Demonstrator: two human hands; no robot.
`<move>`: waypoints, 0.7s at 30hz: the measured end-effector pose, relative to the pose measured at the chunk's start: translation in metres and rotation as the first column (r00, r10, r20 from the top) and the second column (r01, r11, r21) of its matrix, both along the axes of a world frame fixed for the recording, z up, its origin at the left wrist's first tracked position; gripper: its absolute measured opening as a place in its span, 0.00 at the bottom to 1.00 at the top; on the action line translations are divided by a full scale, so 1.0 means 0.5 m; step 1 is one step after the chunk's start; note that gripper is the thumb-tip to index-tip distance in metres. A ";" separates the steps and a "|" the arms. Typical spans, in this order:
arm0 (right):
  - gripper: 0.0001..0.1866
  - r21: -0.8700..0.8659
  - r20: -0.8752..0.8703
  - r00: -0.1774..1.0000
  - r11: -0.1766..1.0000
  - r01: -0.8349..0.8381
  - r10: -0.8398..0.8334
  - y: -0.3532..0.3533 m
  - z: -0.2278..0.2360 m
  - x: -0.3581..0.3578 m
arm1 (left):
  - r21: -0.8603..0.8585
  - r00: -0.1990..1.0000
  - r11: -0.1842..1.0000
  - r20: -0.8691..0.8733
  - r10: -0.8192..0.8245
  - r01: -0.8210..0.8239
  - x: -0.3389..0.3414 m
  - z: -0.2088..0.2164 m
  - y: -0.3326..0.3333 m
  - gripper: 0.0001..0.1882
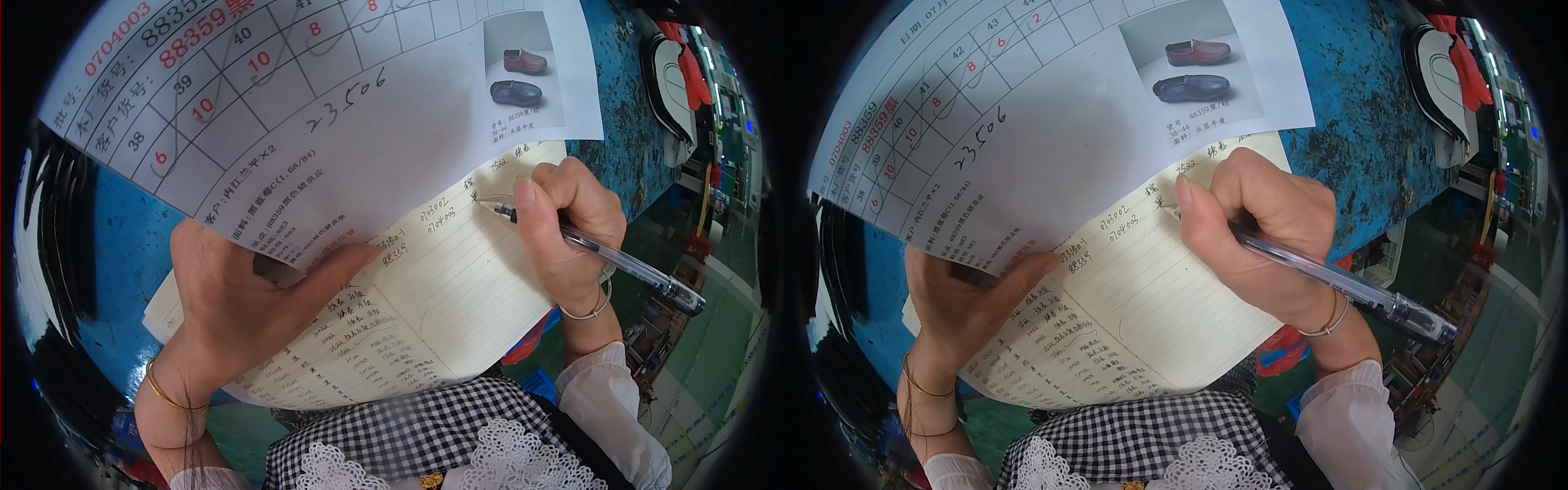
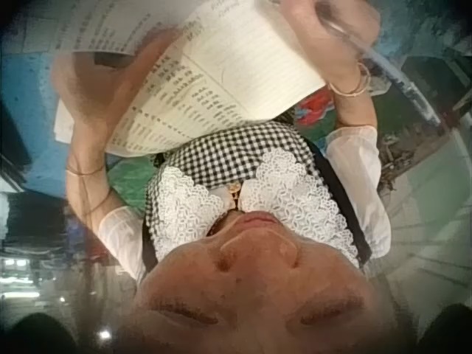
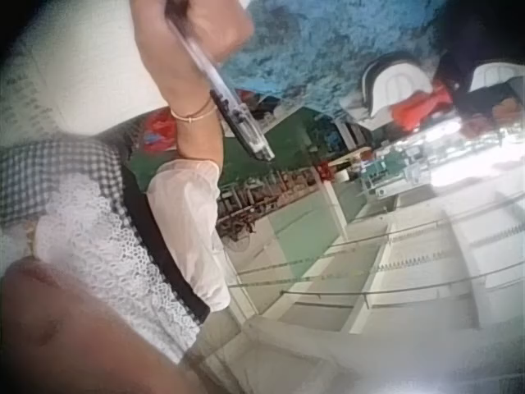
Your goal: Checking paper production sheets and recording details into a ledger book.
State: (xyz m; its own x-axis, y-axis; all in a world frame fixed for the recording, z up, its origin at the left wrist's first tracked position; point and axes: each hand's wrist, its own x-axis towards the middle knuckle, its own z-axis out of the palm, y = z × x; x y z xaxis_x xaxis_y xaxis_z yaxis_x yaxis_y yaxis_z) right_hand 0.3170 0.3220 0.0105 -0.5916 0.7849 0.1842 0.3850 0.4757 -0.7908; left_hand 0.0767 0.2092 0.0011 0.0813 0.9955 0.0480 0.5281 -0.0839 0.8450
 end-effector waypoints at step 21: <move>0.16 -0.006 -0.038 0.999 1.000 0.021 -0.021 0.003 -0.007 0.004 | -0.010 0.999 0.999 0.019 0.032 -0.032 0.002 -0.002 0.000 0.28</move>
State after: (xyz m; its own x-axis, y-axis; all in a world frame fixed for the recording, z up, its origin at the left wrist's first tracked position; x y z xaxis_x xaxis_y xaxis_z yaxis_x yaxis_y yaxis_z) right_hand 0.3189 0.3235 0.0071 -0.5678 0.7982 0.2013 0.3646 0.4631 -0.8078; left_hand 0.0777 0.2090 0.0004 0.0485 0.9980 0.0396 0.5144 -0.0589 0.8556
